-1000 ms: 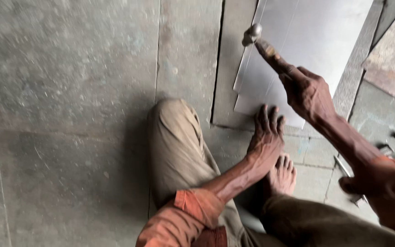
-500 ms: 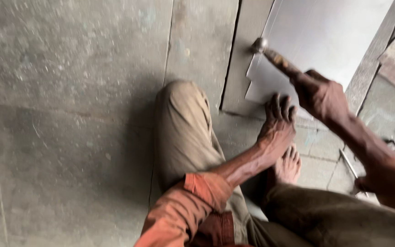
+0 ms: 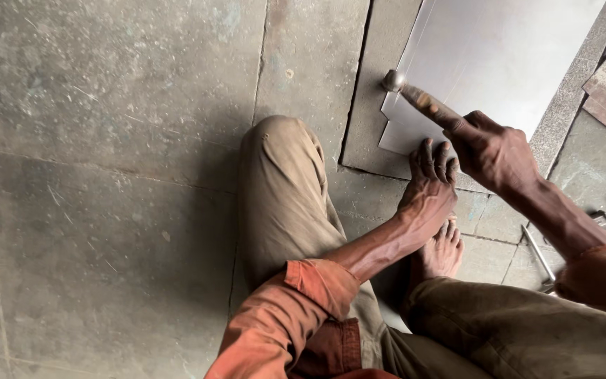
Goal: The person marks metal sheets with a scriber, flattens them with a hammer, and punches slots into the metal using a punch and a hammer.
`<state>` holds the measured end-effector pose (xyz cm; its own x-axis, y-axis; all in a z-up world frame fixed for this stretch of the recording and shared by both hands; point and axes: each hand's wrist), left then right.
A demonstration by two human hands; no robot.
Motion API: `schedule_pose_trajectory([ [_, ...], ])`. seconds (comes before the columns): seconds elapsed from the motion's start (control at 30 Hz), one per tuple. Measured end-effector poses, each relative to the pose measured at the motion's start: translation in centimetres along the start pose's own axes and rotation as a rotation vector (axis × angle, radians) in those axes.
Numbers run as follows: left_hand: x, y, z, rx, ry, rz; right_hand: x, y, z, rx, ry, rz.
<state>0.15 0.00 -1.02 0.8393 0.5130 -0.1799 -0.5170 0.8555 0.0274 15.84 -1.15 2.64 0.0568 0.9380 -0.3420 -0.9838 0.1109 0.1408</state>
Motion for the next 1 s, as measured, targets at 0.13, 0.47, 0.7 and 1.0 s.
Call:
schedule_pose_trajectory([
  [0.13, 0.4, -0.2, 0.6, -0.149, 0.077, 0.006, -1.0, -0.7, -0.2, 0.373, -0.259, 0.091],
  [0.47, -1.3, 0.1, 1.8, -0.106, 0.129, -0.060, -3.4, 0.7, -2.3, 0.337, -0.177, 0.128],
  [0.7, 0.6, 0.0, 0.2, -0.123, -0.014, 0.004, -4.4, -0.3, -1.7, 0.138, -0.092, 0.061],
  [1.0, 2.1, 1.0, 0.1, -0.094, 0.014, 0.014, -3.8, -1.0, -1.5, 0.314, -0.239, 0.073],
])
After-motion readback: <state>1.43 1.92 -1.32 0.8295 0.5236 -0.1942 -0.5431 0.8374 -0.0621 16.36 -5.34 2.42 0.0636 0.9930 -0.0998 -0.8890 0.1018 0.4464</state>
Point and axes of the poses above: each hand's wrist, its own x-axis towards the middle knuckle, its own z-axis out of the back of the hand, y = z × x, and after that the axes turned 11 degrees about z, right-handed
